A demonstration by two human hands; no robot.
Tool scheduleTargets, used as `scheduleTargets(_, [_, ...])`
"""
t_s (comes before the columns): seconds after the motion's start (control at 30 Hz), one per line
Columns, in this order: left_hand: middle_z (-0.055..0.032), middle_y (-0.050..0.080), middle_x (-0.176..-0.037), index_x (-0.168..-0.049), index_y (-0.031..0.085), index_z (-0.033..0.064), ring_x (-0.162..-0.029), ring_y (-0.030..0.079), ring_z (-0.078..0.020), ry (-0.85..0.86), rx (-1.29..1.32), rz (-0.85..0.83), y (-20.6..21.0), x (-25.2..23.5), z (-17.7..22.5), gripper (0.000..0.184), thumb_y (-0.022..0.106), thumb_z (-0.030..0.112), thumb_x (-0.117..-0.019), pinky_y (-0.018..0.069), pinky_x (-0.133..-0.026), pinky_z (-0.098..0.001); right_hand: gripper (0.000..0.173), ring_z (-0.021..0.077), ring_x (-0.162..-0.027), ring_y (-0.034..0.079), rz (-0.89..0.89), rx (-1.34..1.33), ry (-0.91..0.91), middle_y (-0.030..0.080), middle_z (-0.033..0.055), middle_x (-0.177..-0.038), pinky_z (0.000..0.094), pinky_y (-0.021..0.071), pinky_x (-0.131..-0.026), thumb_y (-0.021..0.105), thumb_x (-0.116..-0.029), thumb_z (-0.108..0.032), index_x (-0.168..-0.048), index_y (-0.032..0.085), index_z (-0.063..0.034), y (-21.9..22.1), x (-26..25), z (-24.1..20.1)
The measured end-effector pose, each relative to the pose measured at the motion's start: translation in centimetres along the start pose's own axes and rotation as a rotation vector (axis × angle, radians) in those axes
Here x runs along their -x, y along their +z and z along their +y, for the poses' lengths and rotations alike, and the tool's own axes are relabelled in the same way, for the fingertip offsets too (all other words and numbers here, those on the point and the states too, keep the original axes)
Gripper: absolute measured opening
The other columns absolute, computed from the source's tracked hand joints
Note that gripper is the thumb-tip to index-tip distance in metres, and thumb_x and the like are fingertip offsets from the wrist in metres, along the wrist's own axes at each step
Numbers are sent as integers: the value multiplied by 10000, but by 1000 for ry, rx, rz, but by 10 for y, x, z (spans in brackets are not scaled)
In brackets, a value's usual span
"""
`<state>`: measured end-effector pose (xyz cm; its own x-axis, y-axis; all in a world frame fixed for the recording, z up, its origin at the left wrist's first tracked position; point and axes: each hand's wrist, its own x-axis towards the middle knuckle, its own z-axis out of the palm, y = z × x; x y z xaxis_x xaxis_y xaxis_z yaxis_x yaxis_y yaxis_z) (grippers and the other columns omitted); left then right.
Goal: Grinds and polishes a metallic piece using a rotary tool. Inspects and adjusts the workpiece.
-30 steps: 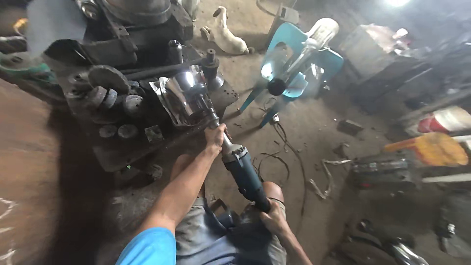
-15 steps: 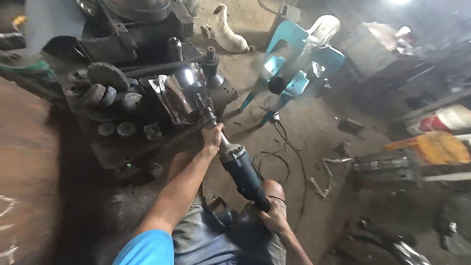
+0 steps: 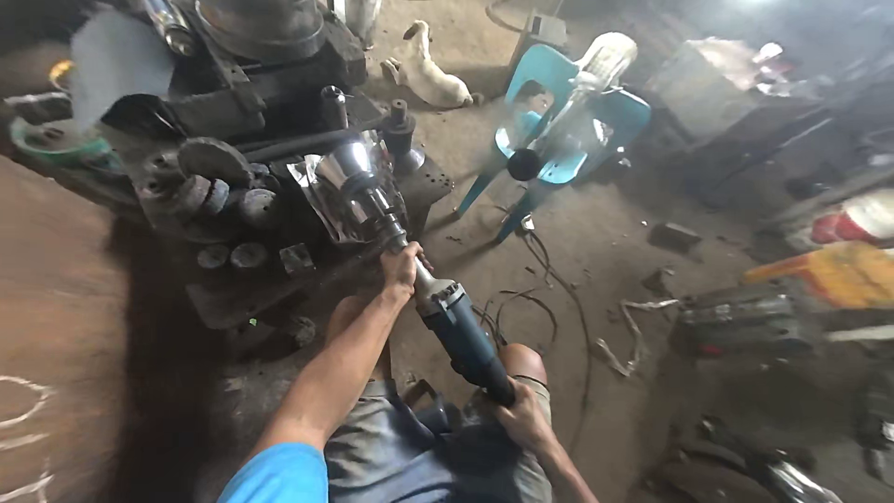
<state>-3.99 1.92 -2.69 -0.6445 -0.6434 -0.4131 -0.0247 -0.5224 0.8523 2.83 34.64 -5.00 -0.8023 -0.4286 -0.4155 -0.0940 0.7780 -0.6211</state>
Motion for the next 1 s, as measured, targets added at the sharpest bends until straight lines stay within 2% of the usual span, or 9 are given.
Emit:
scheduleTargets(0.07, [-103,630,-670,-968,579,12,-529,645,-217,-8,10,35,15,-4,6,95,631,59,-905,596,-509,-384,306,140,-804,704,-2,-31,34,725,-3,-845,462,590,-779,767,-786,-399,-985,743,-166,-1,-3,1])
scheduleTargets(0.23, [-116,648,-730,-1060,581,2,-555,656,-227,-53,-52,55,34,-17,6,198,675,80,-905,597,-516,-380,333,167,-840,712,-26,-67,113,735,24,-889,475,593,-805,775,-784,-379,-1026,744,-152,-6,-10,1])
scheduleTargets(0.33, [-118,654,-722,-1036,598,7,-561,662,-229,-57,-79,64,36,-20,2,199,690,96,-883,599,-524,-387,325,150,-769,710,-37,-94,123,730,8,-846,454,606,-750,779,-781,-398,-1005,741,-166,-6,-11,4])
scheduleTargets(0.43, [-108,640,-690,-996,590,5,-539,653,-220,-50,-46,63,31,-14,5,157,678,80,-889,599,-512,-381,291,137,-774,711,-32,-86,91,733,1,-838,449,606,-759,783,-790,-385,-982,748,-168,-5,-9,5])
scheduleTargets(0.6, [-111,644,-690,-998,593,5,-552,658,-231,-5,5,45,8,-1,1,125,635,86,-911,604,-528,-399,304,148,-851,714,-9,-11,10,740,9,-882,466,591,-826,768,-810,-386,-1007,750,-156,0,-1,8])
scheduleTargets(0.7, [-58,636,-693,-974,616,100,-572,640,-202,5,-31,-15,-17,6,-9,140,639,197,-876,579,-554,-394,338,170,-884,723,-17,65,-10,749,26,-910,486,587,-843,768,-824,-402,-1055,745,-156,1,3,2])
scheduleTargets(0.77, [-44,631,-678,-934,624,118,-567,631,-194,19,-29,-25,-27,6,-13,113,643,214,-877,570,-557,-389,372,194,-895,727,-22,109,-3,750,42,-914,507,581,-846,759,-833,-434,-1079,740,-156,3,5,-1])
scheduleTargets(0.9, [-37,622,-669,-918,613,123,-556,623,-189,21,-14,-32,-26,6,-14,99,632,210,-873,565,-547,-377,360,173,-876,726,-7,95,-12,748,19,-898,487,590,-828,756,-830,-442,-1066,739,-171,4,6,2])
scheduleTargets(1.0, [-51,621,-682,-969,613,115,-565,628,-202,13,-24,-30,-17,5,-11,146,652,202,-859,567,-547,-394,330,127,-842,716,-5,32,-9,741,-10,-874,447,596,-807,770,-817,-428,-1034,743,-181,3,4,5])
